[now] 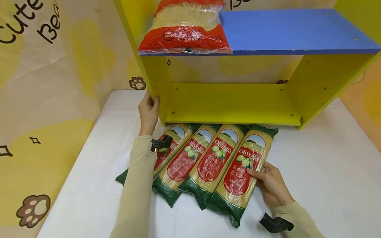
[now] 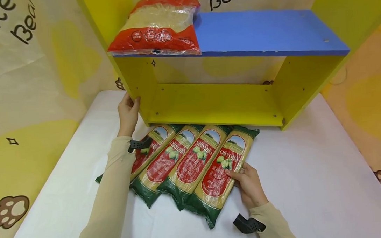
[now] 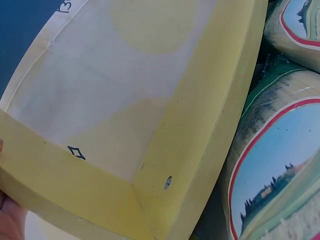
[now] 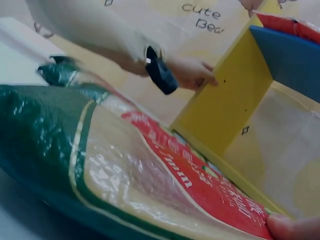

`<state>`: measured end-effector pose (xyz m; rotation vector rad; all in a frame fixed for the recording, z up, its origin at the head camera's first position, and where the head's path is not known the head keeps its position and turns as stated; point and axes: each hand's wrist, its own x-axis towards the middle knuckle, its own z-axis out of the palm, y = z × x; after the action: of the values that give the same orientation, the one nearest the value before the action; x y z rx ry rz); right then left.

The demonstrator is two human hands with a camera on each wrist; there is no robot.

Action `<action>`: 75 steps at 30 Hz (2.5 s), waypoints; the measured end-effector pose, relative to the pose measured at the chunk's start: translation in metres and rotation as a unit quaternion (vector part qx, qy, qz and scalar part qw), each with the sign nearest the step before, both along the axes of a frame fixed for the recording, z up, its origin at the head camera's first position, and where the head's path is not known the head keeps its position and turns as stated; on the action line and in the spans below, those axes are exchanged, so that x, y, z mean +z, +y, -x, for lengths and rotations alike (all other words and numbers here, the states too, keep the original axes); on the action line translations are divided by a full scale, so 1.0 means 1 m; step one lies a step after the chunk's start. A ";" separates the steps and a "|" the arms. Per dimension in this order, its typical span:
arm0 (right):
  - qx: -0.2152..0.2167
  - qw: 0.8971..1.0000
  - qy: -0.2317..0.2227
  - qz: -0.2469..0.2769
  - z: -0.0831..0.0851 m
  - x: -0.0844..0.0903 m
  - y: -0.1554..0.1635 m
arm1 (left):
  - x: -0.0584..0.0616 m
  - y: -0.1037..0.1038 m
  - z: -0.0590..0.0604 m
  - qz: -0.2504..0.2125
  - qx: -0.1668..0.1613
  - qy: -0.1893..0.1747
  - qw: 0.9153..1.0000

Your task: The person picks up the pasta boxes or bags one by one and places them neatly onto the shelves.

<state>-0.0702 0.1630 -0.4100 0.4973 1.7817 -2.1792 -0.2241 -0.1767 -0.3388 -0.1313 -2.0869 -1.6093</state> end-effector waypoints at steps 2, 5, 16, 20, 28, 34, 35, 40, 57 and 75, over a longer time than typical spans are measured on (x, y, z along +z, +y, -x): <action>-0.003 1.000 -0.003 -0.003 -0.003 0.003 0.000 | 0.001 0.002 -0.001 0.004 -0.002 0.000 1.000; -0.004 1.000 -0.003 -0.004 -0.008 0.009 0.001 | 0.002 0.003 -0.002 0.007 -0.005 0.002 1.000; 0.029 0.997 0.067 0.010 -0.016 0.039 0.012 | 0.004 0.001 -0.004 0.002 0.010 -0.006 1.000; 0.041 0.994 0.098 0.032 -0.019 0.049 0.017 | 0.004 0.001 -0.004 -0.005 0.003 -0.001 1.000; 0.057 0.986 0.142 0.064 -0.021 0.071 0.025 | 0.004 0.001 -0.005 -0.009 -0.001 0.001 1.000; 0.060 0.980 0.172 0.086 -0.018 0.088 0.029 | 0.003 0.001 -0.004 -0.008 -0.003 0.001 1.000; 0.059 0.978 0.177 0.088 -0.018 0.090 0.030 | 0.002 0.001 -0.004 -0.008 -0.002 0.000 1.000; 0.057 0.974 0.194 0.100 -0.017 0.100 0.032 | 0.002 0.000 -0.003 -0.007 -0.003 -0.005 1.000; 0.079 0.954 0.256 0.132 -0.009 0.132 0.036 | 0.001 0.001 -0.002 -0.009 -0.002 0.003 1.000; 0.074 0.947 0.295 0.105 0.014 0.170 0.023 | 0.000 0.000 -0.002 -0.006 -0.007 -0.007 1.000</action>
<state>-0.0838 0.1864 -0.2404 -0.3715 1.7296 -2.5334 -0.2221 -0.1765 -0.3386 -0.1317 -2.0905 -1.6355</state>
